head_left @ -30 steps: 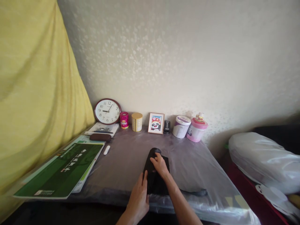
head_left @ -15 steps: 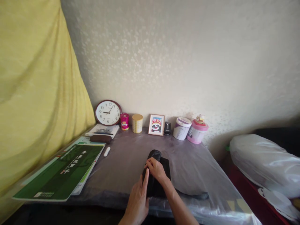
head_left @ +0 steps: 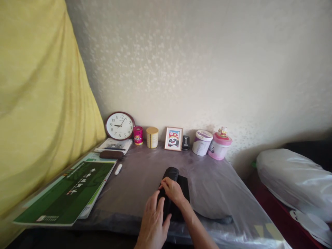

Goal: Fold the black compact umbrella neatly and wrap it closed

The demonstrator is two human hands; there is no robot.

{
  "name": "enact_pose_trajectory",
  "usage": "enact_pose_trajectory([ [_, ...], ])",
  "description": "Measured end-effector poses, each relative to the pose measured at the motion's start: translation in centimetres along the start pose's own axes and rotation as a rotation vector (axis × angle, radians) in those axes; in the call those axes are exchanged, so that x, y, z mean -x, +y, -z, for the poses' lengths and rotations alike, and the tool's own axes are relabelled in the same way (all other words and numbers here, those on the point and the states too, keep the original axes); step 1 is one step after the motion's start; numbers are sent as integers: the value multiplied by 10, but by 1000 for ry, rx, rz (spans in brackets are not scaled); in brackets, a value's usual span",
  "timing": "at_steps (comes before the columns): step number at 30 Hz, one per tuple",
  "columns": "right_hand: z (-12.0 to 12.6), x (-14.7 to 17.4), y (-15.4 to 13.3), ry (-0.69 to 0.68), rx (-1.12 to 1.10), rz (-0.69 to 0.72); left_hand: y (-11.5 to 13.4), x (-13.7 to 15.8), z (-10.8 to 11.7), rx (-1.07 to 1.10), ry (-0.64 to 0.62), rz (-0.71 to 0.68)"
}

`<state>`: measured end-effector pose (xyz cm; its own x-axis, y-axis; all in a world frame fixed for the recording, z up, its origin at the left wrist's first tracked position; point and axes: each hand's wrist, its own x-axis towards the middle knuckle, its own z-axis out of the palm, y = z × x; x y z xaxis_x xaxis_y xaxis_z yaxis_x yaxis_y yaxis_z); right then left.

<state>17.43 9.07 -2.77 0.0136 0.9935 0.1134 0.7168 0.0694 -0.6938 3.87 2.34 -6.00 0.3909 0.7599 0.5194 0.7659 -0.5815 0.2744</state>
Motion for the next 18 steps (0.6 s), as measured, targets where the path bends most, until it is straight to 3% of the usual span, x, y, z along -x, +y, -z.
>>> enact_pose_trajectory([
  [5, 0, -1, 1, -25, -7, 17, 8, -7, 8, 25, -84, -192],
  [12, 2, 1, -1, -52, -16, 19, -9, -7, 24, -80, -142, 28],
  [15, 3, -1, -3, -46, -7, 20, -9, -8, 13, -38, -72, -57],
  [18, 3, 2, -4, -29, 10, 33, -6, -6, -13, -35, -21, -91],
])
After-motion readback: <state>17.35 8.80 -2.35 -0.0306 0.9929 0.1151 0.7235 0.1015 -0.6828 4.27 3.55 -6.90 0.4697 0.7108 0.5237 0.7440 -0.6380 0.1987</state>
